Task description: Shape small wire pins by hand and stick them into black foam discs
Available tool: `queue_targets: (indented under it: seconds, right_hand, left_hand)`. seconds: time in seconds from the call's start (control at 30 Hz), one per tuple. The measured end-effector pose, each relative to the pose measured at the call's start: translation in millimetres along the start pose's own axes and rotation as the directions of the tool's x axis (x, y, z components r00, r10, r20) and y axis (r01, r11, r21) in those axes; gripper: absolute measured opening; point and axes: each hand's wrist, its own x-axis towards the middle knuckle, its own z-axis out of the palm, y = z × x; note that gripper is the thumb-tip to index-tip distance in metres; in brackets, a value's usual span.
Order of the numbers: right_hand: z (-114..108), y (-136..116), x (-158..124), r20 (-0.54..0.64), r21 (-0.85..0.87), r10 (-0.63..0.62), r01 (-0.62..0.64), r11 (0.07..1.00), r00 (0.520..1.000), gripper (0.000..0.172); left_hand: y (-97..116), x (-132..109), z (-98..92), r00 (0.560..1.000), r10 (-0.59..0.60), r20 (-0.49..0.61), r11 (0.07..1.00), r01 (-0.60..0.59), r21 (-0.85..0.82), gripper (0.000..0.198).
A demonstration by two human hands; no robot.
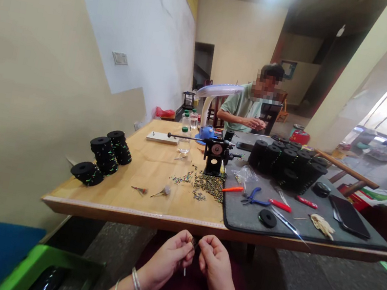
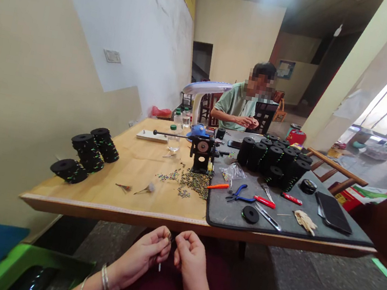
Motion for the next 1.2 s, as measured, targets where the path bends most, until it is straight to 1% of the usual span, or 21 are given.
queue_targets:
  seconds: [0.37,0.6,0.7,0.8,0.87,0.9,0.97,1.07,1.13,1.2]
  right_hand:
    - [1.1,0.3,-2.2,0.065,-0.007,0.025,-0.025,1.0,0.998,0.051]
    - [0.9,-0.5,-3.1,0.066,-0.067,-0.013,0.018,0.998,0.998,0.046]
    - [2.2,-2.4,-4.2,0.052,-0.075,-0.022,0.025,0.997,0.998,0.047]
    - [3.7,-3.1,-4.2,0.044,-0.051,-0.019,0.021,0.998,0.999,0.048]
    - [4.4,-2.9,-3.9,0.053,-0.014,-0.017,0.018,1.0,0.998,0.048]
    - [4.7,-2.8,-3.7,0.059,0.001,-0.016,0.016,1.0,0.998,0.047]
    - [5.0,-2.2,-3.5,0.057,0.016,-0.015,0.014,1.0,0.998,0.046]
    - [5.0,-0.7,-3.3,0.041,-0.006,-0.005,0.005,1.0,0.999,0.048]
    - [4.7,0.4,-3.2,0.042,-0.021,-0.002,0.003,1.0,0.999,0.049]
    - [4.2,1.2,-2.9,0.046,-0.038,-0.003,0.005,0.999,0.999,0.05]
  left_hand:
    - [-1.9,-1.5,1.1,0.999,0.031,-0.032,0.989,-0.026,0.148,0.035]
    - [-5.6,0.1,-2.8,0.998,0.053,-0.017,0.971,-0.047,0.236,0.033]
    - [-5.2,0.2,-2.3,0.999,0.051,-0.006,0.98,-0.049,0.193,0.031]
    - [-3.6,-0.7,0.1,0.999,0.044,0.0,0.997,-0.044,0.066,0.029]
    - [-2.9,-1.3,1.3,0.999,0.037,0.023,0.999,-0.037,-0.018,0.031]
    - [-2.9,-1.4,1.5,0.999,0.037,0.035,0.999,-0.036,-0.035,0.032]
    - [-3.8,-1.1,1.0,0.998,0.057,0.031,0.998,-0.057,0.012,0.036]
    - [-6.1,0.8,-0.2,0.994,0.096,-0.042,0.981,-0.088,0.171,0.035]
    - [-7.2,2.2,-0.3,0.994,0.086,-0.07,0.979,-0.072,0.19,0.032]
    - [-7.4,3.3,0.2,0.995,0.067,-0.07,0.983,-0.054,0.173,0.03]
